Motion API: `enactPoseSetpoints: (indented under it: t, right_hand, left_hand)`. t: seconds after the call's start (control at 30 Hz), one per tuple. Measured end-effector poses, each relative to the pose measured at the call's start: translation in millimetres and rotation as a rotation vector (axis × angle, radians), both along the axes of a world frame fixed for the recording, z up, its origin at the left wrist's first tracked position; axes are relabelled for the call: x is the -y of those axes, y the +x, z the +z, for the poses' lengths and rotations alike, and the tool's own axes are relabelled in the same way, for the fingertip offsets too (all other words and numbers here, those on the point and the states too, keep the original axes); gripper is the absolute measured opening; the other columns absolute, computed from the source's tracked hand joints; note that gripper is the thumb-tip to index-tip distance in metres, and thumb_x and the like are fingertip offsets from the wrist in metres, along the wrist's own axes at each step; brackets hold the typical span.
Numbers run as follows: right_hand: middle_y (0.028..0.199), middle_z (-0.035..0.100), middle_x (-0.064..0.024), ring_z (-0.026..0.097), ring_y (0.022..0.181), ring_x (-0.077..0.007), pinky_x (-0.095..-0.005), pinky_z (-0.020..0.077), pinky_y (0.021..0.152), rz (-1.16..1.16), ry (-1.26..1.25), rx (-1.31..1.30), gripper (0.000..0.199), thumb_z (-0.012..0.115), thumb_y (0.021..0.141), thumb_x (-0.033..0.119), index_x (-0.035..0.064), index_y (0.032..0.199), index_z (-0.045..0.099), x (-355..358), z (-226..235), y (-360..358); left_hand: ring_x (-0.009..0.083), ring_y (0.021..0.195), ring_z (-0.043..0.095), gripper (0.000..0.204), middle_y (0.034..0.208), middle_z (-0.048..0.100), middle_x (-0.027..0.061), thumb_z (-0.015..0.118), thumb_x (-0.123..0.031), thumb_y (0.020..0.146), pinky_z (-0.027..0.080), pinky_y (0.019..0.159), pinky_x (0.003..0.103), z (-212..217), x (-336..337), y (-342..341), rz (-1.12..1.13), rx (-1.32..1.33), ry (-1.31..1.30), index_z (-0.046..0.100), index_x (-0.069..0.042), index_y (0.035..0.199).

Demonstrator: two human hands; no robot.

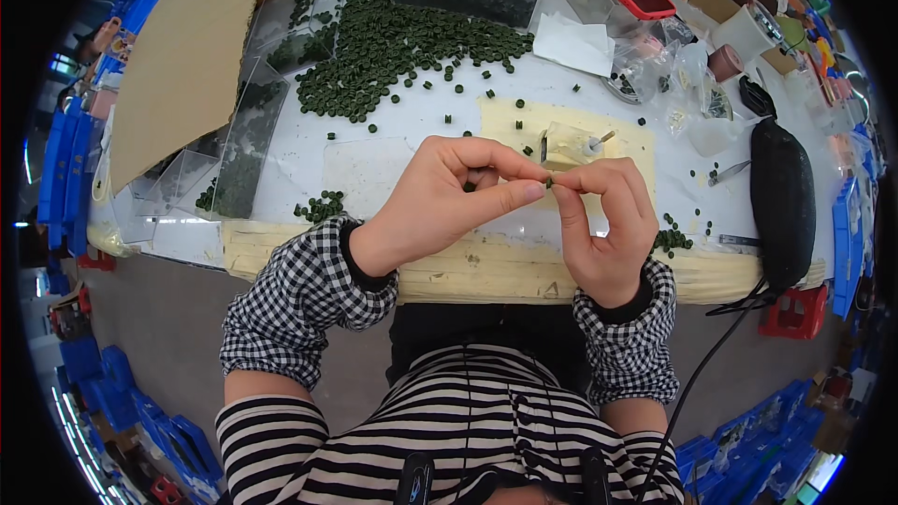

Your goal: Picking small green components from a pile and placing them onto an assembly fixture.

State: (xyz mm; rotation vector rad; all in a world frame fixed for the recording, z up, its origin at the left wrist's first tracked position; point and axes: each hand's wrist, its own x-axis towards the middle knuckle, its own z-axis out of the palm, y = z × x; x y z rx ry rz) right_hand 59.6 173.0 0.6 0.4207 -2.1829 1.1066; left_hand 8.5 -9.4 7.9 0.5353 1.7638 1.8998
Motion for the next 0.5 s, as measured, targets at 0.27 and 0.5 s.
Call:
enactPoseSetpoints:
  t: [0.27,0.5]
  right_hand:
    - [0.077,0.059,-0.0076,0.057,0.068,-0.0223,-0.0302,0.0454,0.058,0.03,0.012,-0.056,0.016,0.072,0.07,-0.004,0.003,0.081,0.063,-1.5,-0.8,-1.2]
    - [0.076,0.058,-0.0077,0.056,0.067,-0.0227,-0.0304,0.0448,0.058,0.059,-0.03,-0.02,0.012,0.069,0.073,-0.003,0.0025,0.08,0.061,-1.3,0.2,0.0]
  left_hand:
    - [-0.0017,0.056,0.037,0.019,0.078,0.062,-0.0028,0.07,-0.002,0.082,0.029,0.051,0.015,-1.0,-1.4,2.3,0.025,-0.177,-0.001,0.069,0.0,0.102]
    - [-0.0011,0.056,0.036,0.02,0.077,0.061,-0.0031,0.071,-0.001,0.081,0.029,0.051,0.016,-0.1,-1.9,3.8,0.02,-0.172,0.033,0.07,-0.002,0.101]
